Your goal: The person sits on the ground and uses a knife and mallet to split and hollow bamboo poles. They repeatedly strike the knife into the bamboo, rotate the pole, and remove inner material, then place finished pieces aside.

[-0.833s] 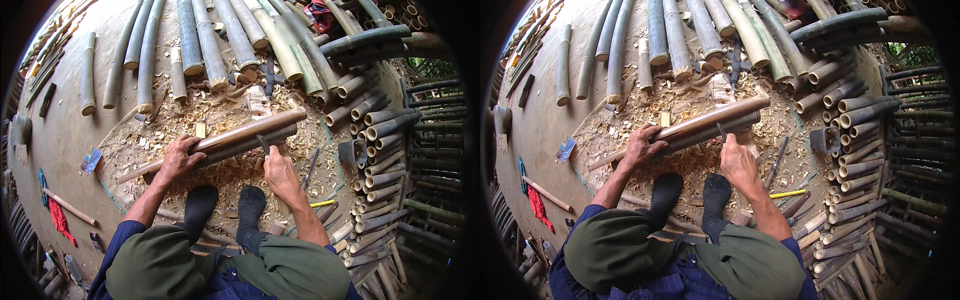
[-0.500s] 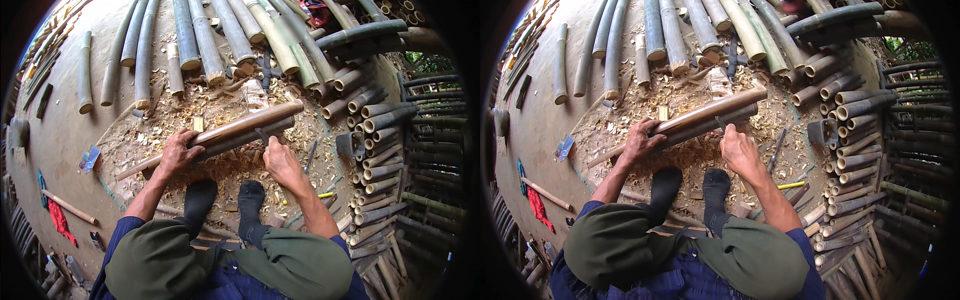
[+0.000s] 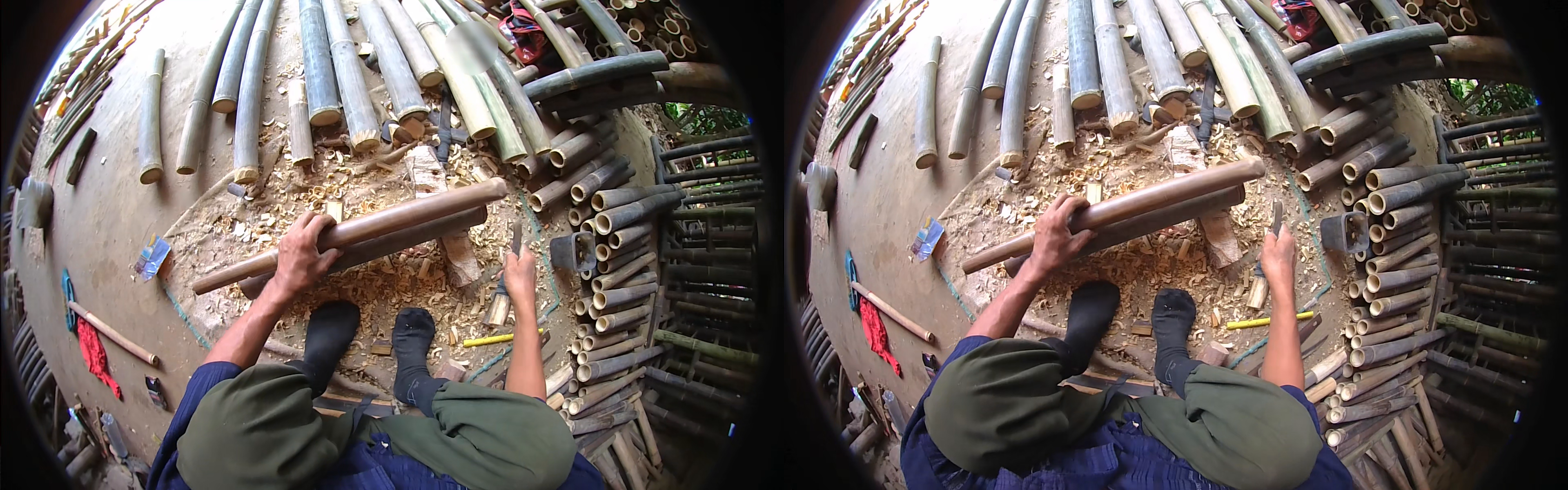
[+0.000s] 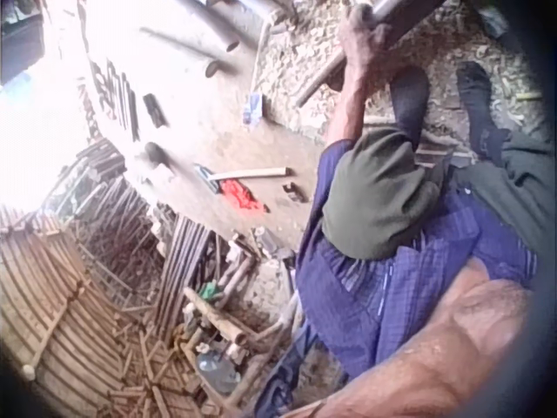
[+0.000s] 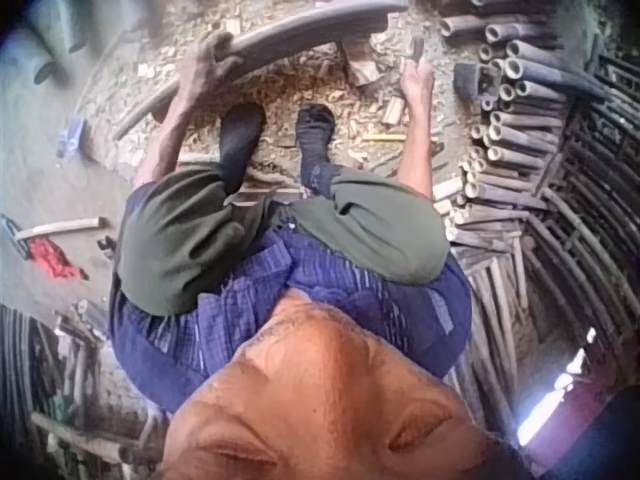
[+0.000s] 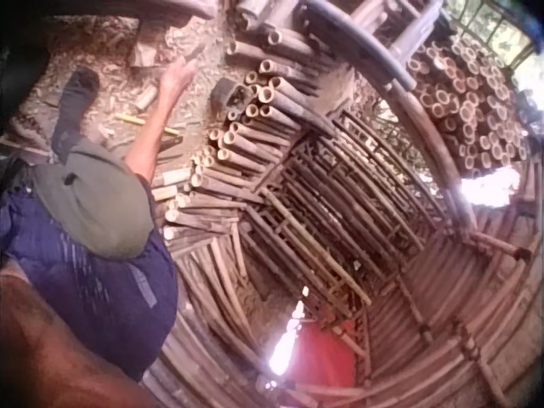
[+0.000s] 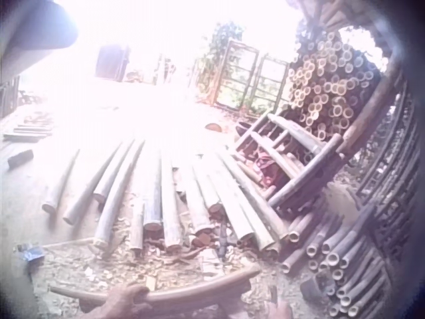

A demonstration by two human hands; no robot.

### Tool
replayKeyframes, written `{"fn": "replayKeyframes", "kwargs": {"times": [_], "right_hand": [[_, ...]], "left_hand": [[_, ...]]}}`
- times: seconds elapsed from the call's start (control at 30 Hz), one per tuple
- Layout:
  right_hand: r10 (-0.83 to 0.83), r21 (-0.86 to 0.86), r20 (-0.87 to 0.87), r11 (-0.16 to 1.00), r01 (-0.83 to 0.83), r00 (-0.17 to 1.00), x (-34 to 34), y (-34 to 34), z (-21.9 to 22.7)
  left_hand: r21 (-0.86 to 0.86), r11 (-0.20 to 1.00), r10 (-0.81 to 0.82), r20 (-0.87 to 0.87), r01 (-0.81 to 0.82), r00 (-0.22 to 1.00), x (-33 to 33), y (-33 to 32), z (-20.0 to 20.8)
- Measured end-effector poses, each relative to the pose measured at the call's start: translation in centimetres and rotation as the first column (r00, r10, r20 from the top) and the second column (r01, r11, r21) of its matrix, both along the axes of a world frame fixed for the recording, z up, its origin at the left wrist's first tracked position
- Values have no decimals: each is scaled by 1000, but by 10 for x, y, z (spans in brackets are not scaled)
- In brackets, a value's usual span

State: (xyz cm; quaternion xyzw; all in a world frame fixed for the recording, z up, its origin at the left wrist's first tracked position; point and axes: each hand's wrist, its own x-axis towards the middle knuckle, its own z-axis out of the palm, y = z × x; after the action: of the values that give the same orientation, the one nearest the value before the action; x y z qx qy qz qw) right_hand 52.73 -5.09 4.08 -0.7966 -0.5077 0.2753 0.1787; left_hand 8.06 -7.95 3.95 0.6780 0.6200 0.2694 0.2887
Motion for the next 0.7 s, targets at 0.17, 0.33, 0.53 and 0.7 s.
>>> {"fn": "replayKeyframes", "kwargs": {"times": [0.17, 0.33, 0.53, 0.7], "right_hand": [[10, -55, 91, 998, -5, 996, 3, -10, -26], [32, -9, 107, 999, -31, 994, -5, -17, -32], [129, -5, 201, 991, -131, 971, 7, -8, -56], [201, -135, 315, 977, -165, 927, 6, -1, -71]], "left_hand": [[237, 971, -27, -72, 43, 997, 8, -20, 1], [256, 966, -13, -80, 33, 997, 8, -19, 3], [18, 1000, -15, 44, 14, 999, -15, 9, 4], [-345, 924, 289, 340, -167, 895, -52, 36, 12]]}}
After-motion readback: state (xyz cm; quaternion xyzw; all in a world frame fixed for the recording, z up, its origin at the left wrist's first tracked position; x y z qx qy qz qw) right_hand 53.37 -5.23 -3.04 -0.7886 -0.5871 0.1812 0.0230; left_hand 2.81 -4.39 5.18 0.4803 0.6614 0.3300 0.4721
